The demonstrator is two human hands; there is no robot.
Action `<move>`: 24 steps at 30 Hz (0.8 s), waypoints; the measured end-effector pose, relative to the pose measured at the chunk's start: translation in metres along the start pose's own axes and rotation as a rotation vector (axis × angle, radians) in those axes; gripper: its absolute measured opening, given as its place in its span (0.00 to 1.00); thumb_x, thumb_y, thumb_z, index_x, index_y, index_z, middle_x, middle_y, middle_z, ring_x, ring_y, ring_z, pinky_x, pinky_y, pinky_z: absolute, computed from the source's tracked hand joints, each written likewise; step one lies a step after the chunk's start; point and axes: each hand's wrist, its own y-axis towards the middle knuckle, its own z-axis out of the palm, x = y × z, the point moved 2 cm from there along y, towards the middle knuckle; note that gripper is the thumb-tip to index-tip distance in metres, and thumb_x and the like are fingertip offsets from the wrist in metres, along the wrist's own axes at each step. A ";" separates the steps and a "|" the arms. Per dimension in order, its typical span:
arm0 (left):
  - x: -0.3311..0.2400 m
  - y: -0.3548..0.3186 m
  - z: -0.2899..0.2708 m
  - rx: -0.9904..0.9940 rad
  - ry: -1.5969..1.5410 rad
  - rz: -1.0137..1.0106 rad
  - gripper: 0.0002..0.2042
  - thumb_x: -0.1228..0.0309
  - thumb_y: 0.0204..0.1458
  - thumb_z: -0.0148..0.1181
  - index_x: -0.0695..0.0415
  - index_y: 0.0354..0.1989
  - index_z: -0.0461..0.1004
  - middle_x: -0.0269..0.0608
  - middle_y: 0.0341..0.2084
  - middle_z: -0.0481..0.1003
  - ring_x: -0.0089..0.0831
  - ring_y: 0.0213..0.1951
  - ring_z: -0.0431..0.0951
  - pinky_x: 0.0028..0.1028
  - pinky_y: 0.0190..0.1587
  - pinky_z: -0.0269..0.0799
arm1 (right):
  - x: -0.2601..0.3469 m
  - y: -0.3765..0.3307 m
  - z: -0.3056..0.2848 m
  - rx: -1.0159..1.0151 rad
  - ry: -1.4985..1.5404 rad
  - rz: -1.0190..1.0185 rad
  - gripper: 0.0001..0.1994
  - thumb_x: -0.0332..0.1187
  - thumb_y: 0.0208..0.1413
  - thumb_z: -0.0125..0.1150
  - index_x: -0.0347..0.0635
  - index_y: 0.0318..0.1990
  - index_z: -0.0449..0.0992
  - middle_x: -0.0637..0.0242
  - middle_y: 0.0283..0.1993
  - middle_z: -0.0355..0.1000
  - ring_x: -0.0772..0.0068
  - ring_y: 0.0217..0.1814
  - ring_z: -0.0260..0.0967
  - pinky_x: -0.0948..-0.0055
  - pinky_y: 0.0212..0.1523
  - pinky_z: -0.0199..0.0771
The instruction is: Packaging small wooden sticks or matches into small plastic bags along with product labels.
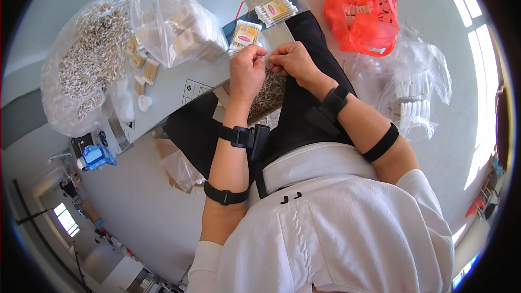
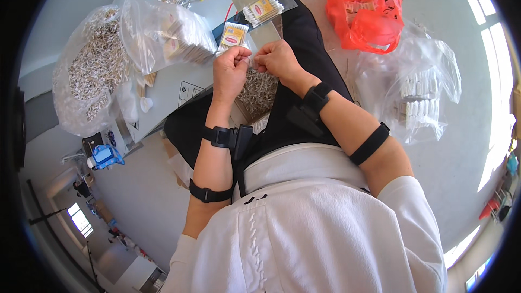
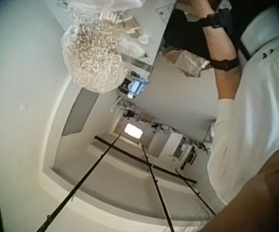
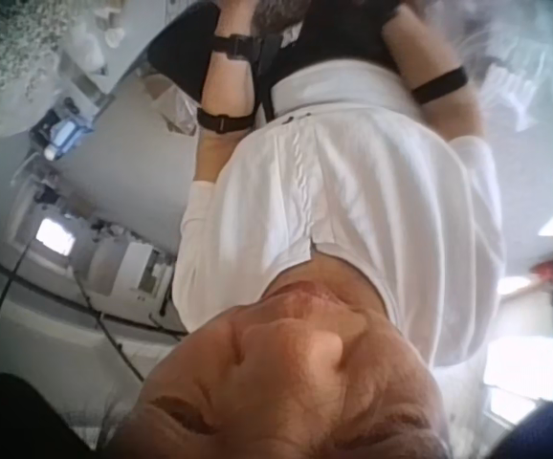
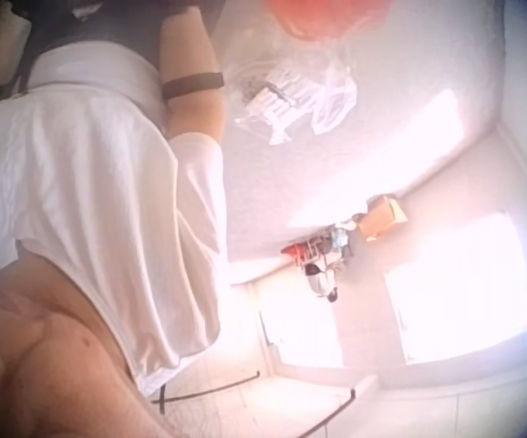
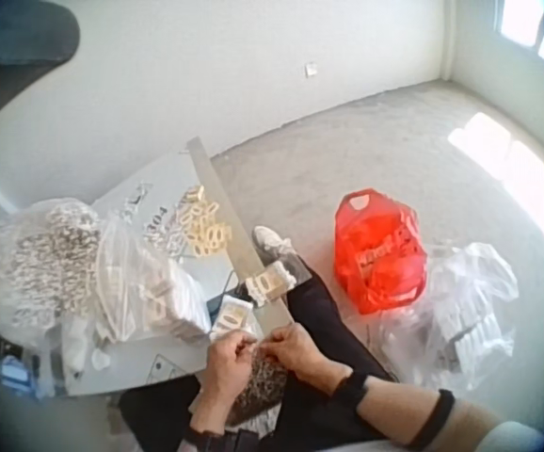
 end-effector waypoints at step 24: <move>0.029 0.017 -0.049 -0.240 0.078 -0.061 0.18 0.82 0.46 0.52 0.59 0.48 0.69 0.42 0.19 0.72 0.33 0.23 0.73 0.30 0.31 0.70 | 0.028 0.028 0.027 0.127 -0.340 -0.006 0.05 0.23 0.43 0.55 0.29 0.21 0.74 0.58 0.17 0.71 0.70 0.16 0.72 0.73 0.19 0.73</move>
